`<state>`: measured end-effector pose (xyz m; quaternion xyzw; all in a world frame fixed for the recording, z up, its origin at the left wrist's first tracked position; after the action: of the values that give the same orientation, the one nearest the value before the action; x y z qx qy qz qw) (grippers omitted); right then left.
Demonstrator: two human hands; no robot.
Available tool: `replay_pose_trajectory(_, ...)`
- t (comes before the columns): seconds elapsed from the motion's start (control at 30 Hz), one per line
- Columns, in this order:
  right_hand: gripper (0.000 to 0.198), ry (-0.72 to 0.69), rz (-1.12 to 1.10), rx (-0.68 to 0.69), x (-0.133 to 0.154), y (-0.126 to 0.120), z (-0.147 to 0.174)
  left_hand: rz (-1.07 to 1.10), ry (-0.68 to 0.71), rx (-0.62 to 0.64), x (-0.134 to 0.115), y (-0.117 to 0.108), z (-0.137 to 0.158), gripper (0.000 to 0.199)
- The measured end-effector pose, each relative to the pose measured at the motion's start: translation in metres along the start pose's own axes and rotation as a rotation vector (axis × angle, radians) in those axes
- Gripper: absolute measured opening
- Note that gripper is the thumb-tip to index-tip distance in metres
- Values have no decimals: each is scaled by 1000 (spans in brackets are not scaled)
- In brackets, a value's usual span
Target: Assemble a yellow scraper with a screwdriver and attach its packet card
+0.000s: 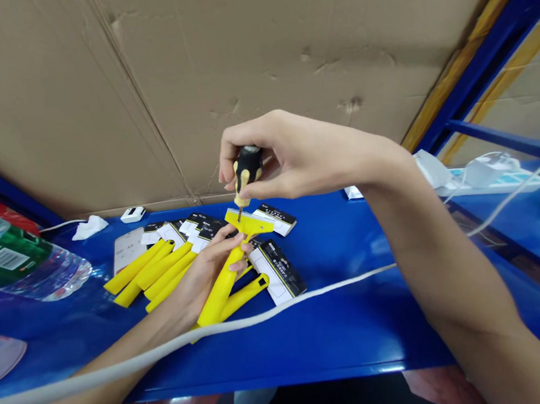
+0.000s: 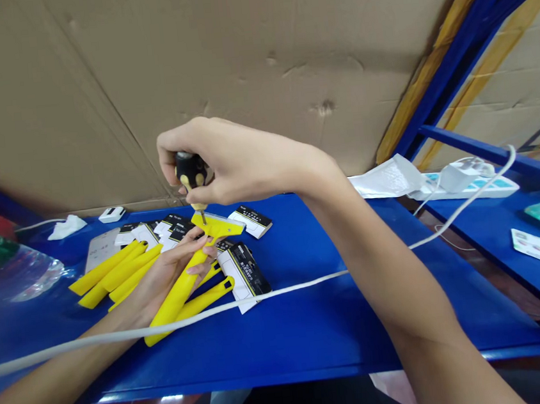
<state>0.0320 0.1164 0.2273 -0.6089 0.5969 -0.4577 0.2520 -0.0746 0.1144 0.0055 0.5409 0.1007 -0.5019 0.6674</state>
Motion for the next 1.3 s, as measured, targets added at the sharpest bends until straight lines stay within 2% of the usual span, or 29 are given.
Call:
replay_pose_trajectory(0.1,10,4,83,-63,1,-7,-1,-7,-5,-3,-1,2,2,28)
replay_pose_trajectory(0.23,11,22,201,-103,-5,-11,1,-32,-10,19,0,5,4,27)
replay_pose_trajectory(0.3,8,8,178,-77,-7,-8,2,-56,-16,9,1,5,5,27)
replay_pose_trajectory(0.43,18,35,69,-30,-13,-3,4,-64,-33,-28,0,3,6,28)
replay_pose_trajectory(0.6,4,37,104,-69,-12,-9,3,-65,-19,-13,-3,7,8,29)
replay_pose_trajectory(0.7,9,45,147,-83,-15,-10,5,-73,-20,0,0,5,5,28)
replay_pose_trajectory(0.9,19,30,59,-19,-21,-1,7,-59,-6,24,1,-1,0,27)
replay_pose_trajectory(1.0,13,41,71,-57,-22,-5,7,-46,-3,33,-1,0,1,25)
replay_pose_trajectory(1.13,21,82,175,-131,-25,-14,9,-51,-4,35,-1,3,3,26)
replay_pose_trajectory(1.3,23,78,80,-37,-22,-4,8,-62,-5,10,0,1,3,29)
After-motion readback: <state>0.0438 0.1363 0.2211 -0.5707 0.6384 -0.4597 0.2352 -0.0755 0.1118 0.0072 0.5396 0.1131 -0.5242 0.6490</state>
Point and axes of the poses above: each hand's wrist, its own z-axis away from the middle knuckle, its own y-axis out of the palm, x = y × z, the point moved 10 cm from there along -z, towards the middle knuckle, and after that the axes turned 11 degrees about -y, right-handed, at the moved point
